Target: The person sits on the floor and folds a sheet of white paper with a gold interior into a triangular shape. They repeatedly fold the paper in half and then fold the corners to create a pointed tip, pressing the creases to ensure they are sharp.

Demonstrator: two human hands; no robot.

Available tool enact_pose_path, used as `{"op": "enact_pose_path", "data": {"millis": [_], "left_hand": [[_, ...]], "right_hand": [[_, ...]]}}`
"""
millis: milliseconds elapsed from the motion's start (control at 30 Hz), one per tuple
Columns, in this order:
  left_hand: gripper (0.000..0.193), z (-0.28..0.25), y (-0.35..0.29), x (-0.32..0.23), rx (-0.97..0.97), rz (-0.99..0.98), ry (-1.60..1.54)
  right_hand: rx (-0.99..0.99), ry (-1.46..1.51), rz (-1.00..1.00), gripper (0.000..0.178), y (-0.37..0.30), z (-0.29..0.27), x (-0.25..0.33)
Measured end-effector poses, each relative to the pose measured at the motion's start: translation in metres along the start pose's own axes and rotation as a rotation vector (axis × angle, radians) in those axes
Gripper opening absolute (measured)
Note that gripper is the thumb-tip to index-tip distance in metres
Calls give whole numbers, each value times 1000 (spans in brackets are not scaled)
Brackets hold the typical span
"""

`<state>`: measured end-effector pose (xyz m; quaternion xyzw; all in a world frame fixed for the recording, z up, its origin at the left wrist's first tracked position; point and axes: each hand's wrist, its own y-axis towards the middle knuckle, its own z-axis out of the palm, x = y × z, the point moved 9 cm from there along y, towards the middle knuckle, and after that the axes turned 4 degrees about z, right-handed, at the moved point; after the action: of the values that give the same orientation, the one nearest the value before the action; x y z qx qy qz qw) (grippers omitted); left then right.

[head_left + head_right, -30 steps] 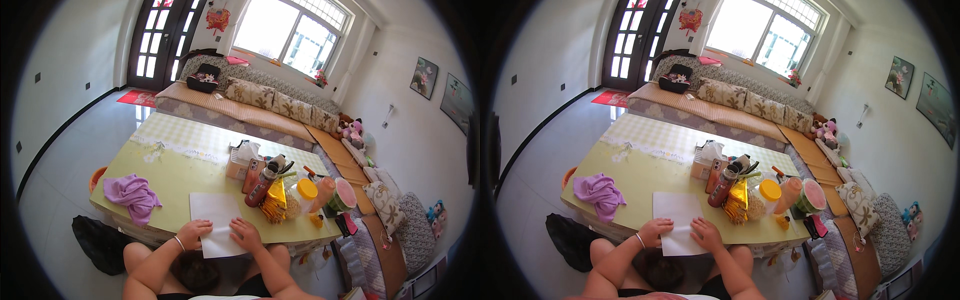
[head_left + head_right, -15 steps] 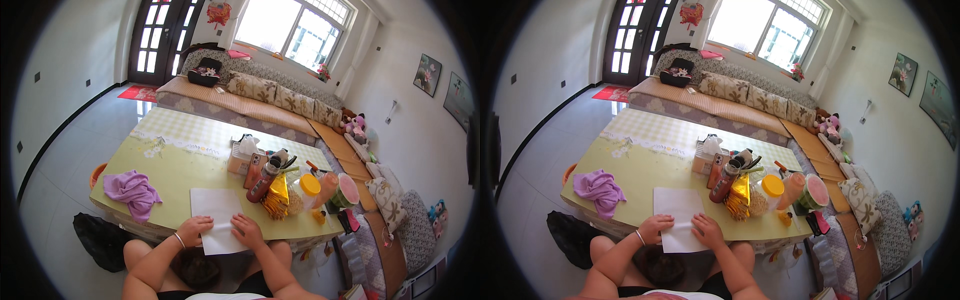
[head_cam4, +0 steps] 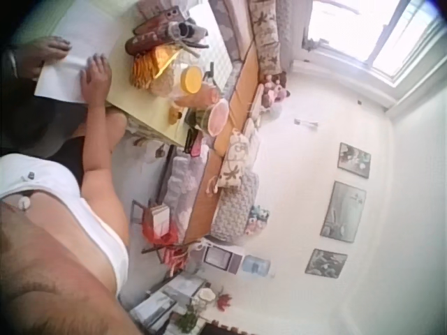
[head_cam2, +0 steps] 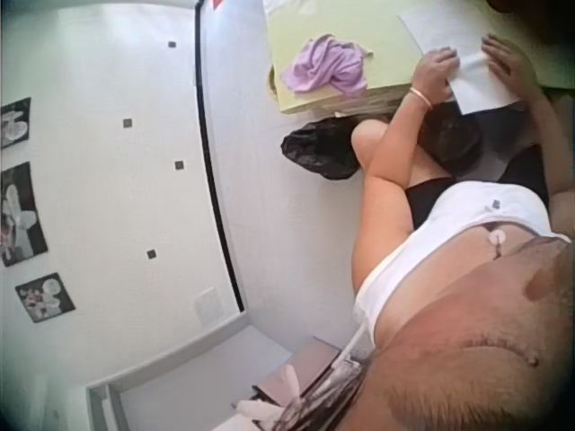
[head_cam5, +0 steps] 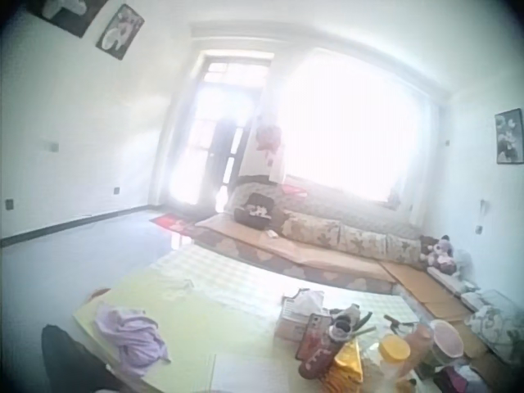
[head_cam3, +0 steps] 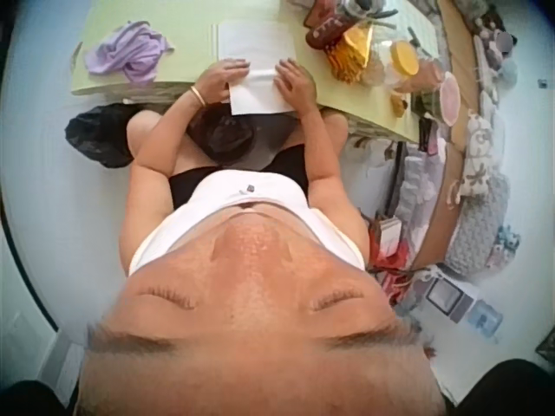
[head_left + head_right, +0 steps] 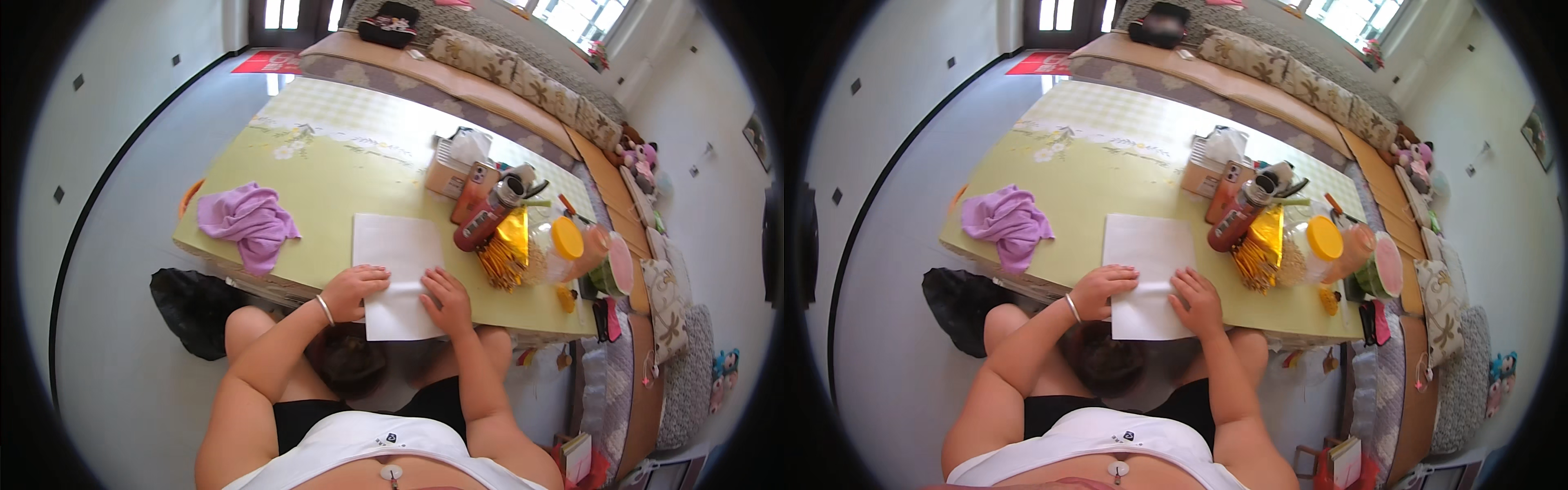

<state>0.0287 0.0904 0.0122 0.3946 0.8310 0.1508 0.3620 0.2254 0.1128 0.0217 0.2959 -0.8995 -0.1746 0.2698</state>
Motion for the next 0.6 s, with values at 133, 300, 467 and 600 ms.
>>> {"op": "enact_pose_path", "data": {"millis": [133,300,467,600], "left_hand": [[47,3,-3,4,-38,46,-8],[47,11,5,4,-3,55,-23],[47,0,4,5,-44,54,16],[45,-3,7,-3,-42,28,61]], "right_hand": [[7,-19,-9,34,1,3,0],[-1,-15,-2,36,-6,-5,-9],[-13,55,-46,35,1,0,-8],[-32,92,-46,36,0,-5,-4]]}}
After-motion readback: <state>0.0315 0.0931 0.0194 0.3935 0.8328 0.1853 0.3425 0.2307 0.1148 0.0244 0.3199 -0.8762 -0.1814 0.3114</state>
